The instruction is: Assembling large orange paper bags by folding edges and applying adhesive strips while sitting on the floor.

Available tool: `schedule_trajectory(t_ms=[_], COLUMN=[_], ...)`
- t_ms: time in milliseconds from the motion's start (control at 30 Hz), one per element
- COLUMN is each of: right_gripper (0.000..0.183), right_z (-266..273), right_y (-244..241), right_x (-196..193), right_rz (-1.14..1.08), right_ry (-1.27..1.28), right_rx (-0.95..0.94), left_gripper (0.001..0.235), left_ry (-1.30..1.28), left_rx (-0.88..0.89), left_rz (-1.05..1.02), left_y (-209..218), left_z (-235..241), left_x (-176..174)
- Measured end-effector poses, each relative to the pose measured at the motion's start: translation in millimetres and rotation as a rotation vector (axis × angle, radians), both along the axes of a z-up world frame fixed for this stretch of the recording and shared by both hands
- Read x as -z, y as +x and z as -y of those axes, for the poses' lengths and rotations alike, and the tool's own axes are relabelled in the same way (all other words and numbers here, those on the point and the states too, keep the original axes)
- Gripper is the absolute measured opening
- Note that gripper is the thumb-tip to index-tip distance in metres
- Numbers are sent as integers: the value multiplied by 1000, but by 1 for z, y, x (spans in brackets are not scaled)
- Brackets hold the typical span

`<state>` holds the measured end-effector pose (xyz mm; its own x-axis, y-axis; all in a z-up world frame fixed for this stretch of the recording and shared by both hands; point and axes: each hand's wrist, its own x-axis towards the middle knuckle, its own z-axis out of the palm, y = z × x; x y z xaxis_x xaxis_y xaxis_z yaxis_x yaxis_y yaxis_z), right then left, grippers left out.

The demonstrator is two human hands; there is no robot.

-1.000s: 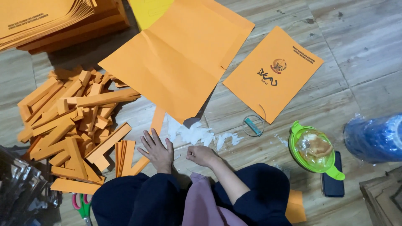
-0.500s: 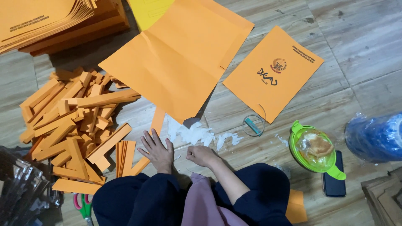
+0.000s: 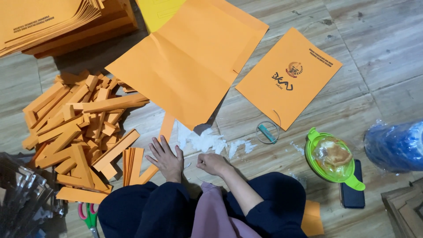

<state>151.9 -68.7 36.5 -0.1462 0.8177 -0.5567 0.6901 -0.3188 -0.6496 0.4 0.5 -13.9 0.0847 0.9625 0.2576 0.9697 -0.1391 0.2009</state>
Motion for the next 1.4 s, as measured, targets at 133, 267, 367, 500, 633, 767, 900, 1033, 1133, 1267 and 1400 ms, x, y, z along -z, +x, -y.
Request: schedule_trajectory(t_ms=[133,267,367,500,633,767,900,1033,1133,1267,1400], right_gripper=[25,26,25,25,25,26,25,26,26,27,26], right_z=[0,0,-1,0,0,-1,0,-3,2,0,1], right_y=[0,0,0,-2,-1,-1,-1,2,-3,-2,-1], right_x=[2,2,-3,6,7,0,-5,-10,-8,-9,2], right_rz=[-10,-1,6,0,-10,1,-9,-27,-23,-3,-9], right_ry=[5,10,11,5,1,-15,-10,-4,-25,-23,-18], right_rx=[6,10,13,25,26,15,21,15,-1,4,2], left_gripper=[66,66,66,65,65,66,66,65,64,65,65], left_ry=[7,-33,-42,-51,-29,-24,-24,2,-10,7,-15], left_rx=[-4,-2,-5,-6,-5,-6,-6,-14,-14,2,-6], left_rz=[-9,14,17,21,13,5,9,61,57,59,31], left_y=[-1,0,1,1,2,1,2,5,1,1,0], left_z=[0,0,0,1,1,1,2,1,7,5,5], left_x=[2,-1,-3,-6,-7,-7,-8,-17,-19,-20,-19])
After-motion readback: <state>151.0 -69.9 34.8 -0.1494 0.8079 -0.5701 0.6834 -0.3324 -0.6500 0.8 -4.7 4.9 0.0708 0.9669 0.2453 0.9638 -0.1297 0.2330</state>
